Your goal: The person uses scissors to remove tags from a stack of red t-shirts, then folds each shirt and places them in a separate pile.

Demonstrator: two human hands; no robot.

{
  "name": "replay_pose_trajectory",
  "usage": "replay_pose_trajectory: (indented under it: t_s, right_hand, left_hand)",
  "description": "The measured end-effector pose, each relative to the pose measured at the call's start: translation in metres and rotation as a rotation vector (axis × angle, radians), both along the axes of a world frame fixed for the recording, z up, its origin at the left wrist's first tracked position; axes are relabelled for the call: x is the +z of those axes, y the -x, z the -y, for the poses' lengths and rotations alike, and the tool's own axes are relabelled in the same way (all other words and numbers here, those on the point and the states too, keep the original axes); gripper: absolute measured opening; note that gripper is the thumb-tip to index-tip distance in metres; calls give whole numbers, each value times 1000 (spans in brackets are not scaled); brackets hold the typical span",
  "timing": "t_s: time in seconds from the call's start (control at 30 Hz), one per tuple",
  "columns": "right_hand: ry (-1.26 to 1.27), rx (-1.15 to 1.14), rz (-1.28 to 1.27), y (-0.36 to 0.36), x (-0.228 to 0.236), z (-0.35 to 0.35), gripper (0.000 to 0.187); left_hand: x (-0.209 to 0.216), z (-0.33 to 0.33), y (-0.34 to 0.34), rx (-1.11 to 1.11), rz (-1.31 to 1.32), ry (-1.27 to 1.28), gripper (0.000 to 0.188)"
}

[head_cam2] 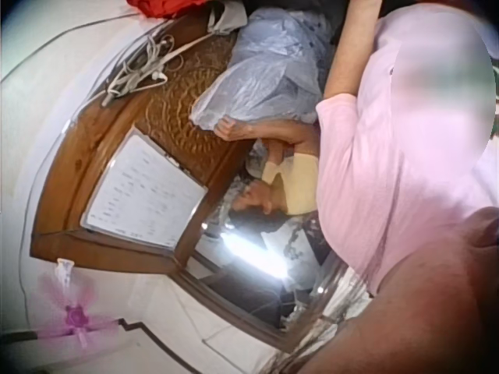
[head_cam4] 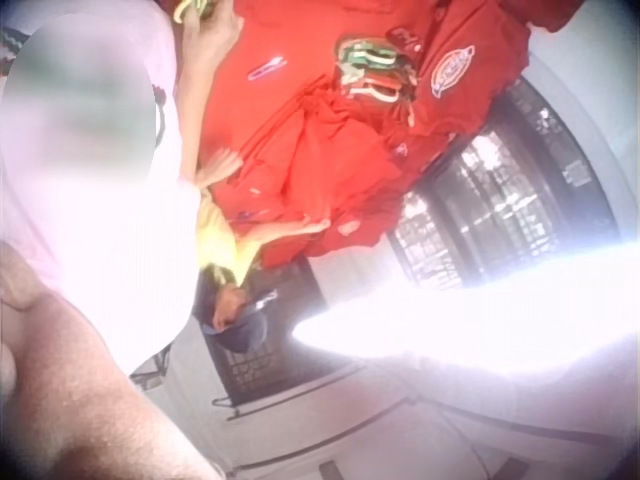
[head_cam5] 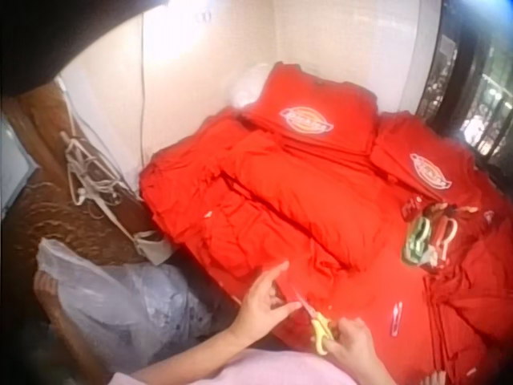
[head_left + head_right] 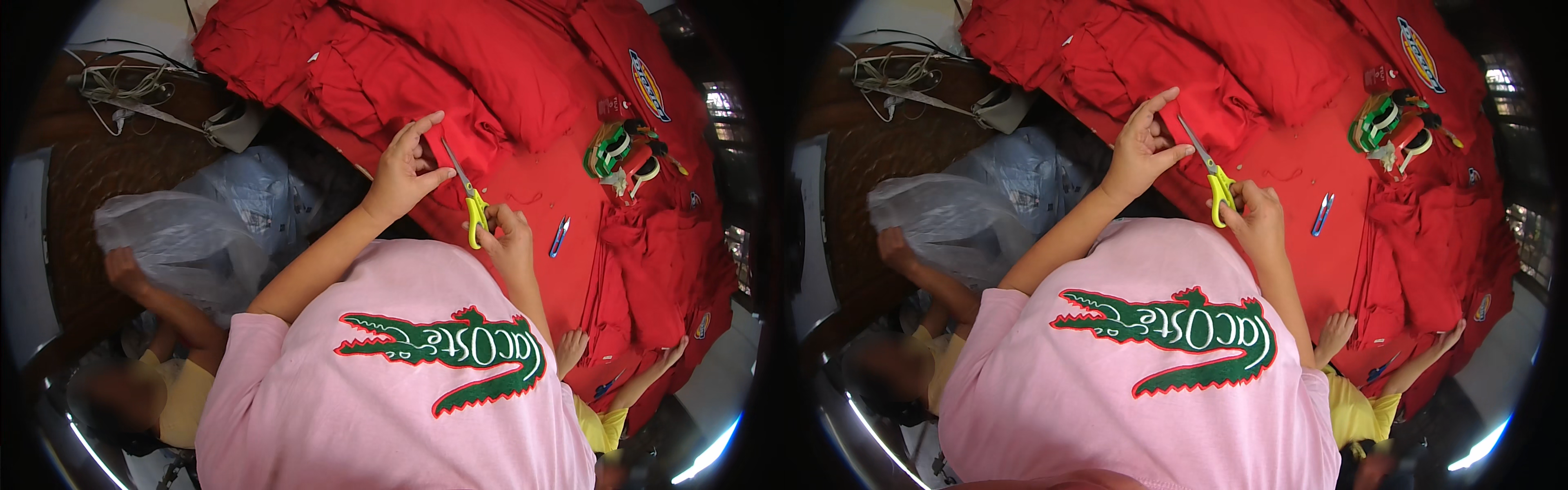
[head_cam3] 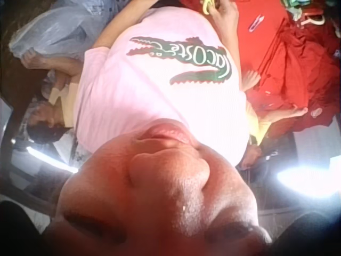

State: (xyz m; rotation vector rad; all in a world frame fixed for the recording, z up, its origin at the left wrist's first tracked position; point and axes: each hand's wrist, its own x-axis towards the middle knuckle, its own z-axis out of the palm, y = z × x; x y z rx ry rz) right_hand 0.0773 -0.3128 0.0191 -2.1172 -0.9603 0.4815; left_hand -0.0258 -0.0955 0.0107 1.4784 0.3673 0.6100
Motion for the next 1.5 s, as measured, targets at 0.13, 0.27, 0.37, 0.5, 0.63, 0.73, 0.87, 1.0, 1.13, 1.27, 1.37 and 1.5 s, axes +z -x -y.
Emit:
replay_pose_trajectory:
  t_s: [0.13,0.27,0.37,0.5,0.63,0.73,0.87,1.0,1.13,1.27,1.37,1.5]
  right_hand:
    - [-19,17,-38,-4,2,1,24]
    - [-51,49,28,-10,1,-5,29]
    - [-29,65,88,-16,9,-14,34]
    - [-15,55,122,-18,9,-17,37]
    - [8,54,77,-18,8,-13,34]
    - [-30,16,-24,-15,-6,-6,29]
    - [-23,10,-51,-15,-11,-4,26]
    - [-35,27,-40,-12,-2,-9,30]
    - [-20,62,40,-15,9,-20,35]
    - [-30,69,18,-18,4,-23,35]
    - [-11,78,-3,-20,-3,-18,32]
    - [-20,84,-13,-19,-12,-14,28]
  left_hand:
    - [-7,-4,-3,27,-6,4,72]
    - [-6,-3,-6,27,-6,90,75]
    - [5,1,-6,23,-41,57,80]
    - [5,3,-9,18,-35,55,84]
    - [6,2,-7,5,-43,45,84]
    - [7,3,-8,4,-31,57,82]
    - [-13,-4,-4,24,-39,-80,79]
    - [-15,-8,-8,60,-22,9,75]
    - [-1,-2,-2,29,-51,93,79]
    - [-1,-3,1,-17,-23,139,84]
    - [-3,-2,1,-21,-10,178,82]
    - [-4,-3,4,14,-23,97,77]
